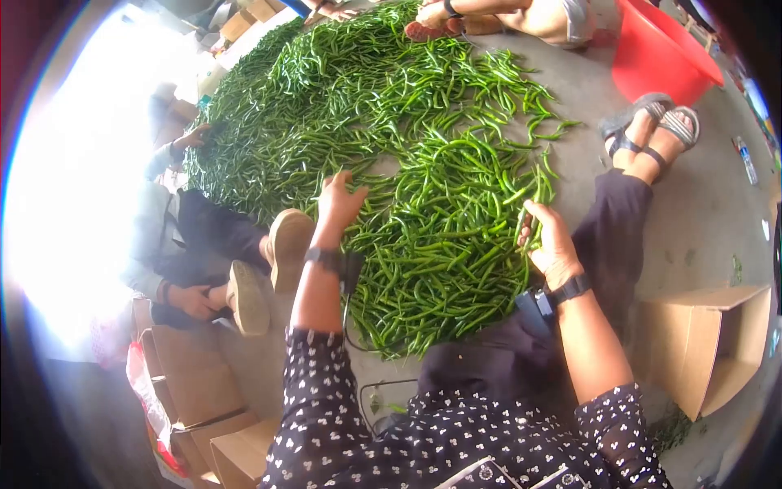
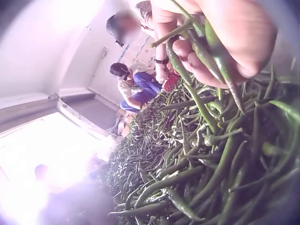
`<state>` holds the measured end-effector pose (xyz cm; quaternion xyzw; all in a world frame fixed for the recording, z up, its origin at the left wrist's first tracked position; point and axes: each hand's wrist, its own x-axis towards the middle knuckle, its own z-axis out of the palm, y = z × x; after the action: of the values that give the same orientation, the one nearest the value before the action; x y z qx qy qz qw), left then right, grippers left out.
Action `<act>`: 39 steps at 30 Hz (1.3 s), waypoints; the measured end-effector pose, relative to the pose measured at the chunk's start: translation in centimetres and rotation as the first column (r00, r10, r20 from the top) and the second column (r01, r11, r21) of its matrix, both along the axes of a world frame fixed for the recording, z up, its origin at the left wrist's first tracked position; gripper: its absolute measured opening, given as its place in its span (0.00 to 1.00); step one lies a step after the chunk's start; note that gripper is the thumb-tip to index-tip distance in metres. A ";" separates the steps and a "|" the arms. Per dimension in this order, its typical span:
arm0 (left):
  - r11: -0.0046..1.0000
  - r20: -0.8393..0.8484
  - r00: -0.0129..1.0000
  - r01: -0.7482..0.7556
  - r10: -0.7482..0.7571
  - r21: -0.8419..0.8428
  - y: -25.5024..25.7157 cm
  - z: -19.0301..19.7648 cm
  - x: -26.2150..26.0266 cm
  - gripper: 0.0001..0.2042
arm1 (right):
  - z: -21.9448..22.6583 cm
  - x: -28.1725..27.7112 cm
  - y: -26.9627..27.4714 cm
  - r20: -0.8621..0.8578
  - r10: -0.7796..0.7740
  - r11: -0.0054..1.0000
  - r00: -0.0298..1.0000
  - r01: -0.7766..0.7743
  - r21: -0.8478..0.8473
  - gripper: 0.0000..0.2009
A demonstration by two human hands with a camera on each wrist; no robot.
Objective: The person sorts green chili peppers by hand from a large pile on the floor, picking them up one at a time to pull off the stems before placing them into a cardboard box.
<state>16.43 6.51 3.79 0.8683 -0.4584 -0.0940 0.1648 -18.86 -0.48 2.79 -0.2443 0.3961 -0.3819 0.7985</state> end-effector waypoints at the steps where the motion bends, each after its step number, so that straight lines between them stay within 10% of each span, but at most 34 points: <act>1: 0.996 0.002 0.998 -0.068 0.068 0.060 -1.4 -0.3 0.6 0.32 | 0.3 0.1 0.0 -0.020 -0.002 1.000 1.000 0.001 -0.020 0.05; 9: 0.736 -0.066 0.761 -0.596 0.645 0.321 -3.6 -1.8 4.2 0.50 | 0.5 1.5 -0.4 -0.061 0.025 0.997 0.998 -0.020 0.078 0.05; 22: 0.764 0.062 0.803 -0.585 0.593 0.272 -5.3 -3.3 4.0 0.40 | 1.0 3.0 -1.1 -0.038 0.056 0.995 0.998 -0.053 0.089 0.05; 31: 0.998 0.046 0.997 0.069 -0.068 -0.014 -5.2 -4.2 -1.3 0.23 | 0.5 2.6 -1.0 -0.027 0.056 0.995 0.998 -0.053 0.087 0.04; 39: 0.761 -0.032 0.771 0.619 -0.636 -0.195 -4.7 -0.4 -13.5 0.16 | -0.2 1.8 -0.9 -0.023 -0.009 0.996 1.000 0.011 0.084 0.04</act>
<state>2.96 1.82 3.40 0.6415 -0.7204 -0.1450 0.2202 -17.04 -1.39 2.58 -0.2127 0.4222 -0.3660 0.8016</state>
